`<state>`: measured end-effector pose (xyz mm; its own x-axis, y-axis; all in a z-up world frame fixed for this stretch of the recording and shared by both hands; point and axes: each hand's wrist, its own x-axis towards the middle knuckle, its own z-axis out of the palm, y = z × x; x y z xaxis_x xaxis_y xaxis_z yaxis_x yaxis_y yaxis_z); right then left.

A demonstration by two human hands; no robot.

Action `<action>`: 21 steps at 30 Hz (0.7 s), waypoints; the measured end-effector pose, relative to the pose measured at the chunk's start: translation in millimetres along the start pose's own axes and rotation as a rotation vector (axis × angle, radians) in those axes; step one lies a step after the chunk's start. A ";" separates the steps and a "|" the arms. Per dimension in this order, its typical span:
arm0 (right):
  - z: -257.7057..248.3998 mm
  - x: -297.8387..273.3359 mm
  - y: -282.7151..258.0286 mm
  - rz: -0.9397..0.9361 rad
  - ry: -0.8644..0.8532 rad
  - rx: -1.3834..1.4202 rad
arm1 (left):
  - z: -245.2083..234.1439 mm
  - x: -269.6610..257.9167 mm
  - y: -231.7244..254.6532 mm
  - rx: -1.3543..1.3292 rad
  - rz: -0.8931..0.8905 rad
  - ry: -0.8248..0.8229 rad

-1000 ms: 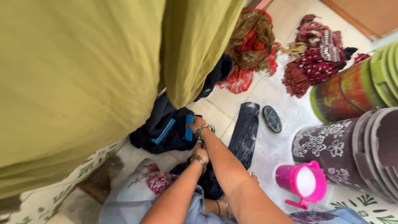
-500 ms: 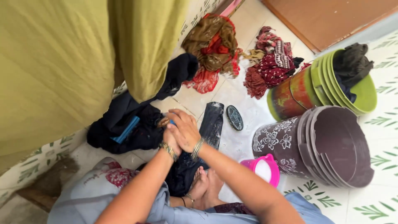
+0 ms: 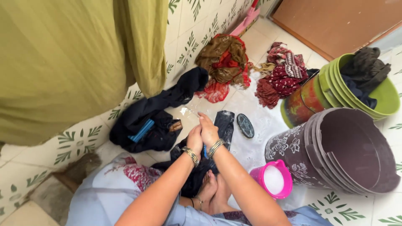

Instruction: Hand washing black trousers on a tiled floor using detergent, water, and a scrubbing brush.

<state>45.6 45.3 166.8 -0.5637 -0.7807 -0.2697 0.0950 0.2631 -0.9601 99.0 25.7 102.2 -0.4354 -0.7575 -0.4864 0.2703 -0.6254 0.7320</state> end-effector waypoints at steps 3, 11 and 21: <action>-8.2 -0.1 45.0 -0.469 0.107 -0.435 | 4.2 -8.9 -14.8 -0.022 0.031 -0.066; -70.2 79.9 81.3 -0.178 0.047 -0.277 | -5.2 -22.6 16.5 -0.279 -0.405 -0.198; -16.2 72.4 35.4 -0.584 0.043 -0.864 | -15.2 -5.3 -4.3 -0.119 -0.440 -0.110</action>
<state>-5.2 7.3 114.6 -0.3630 -0.9007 0.2388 -0.8117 0.1798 -0.5557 113.2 29.5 94.3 -0.6172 -0.3955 -0.6802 0.1338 -0.9047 0.4046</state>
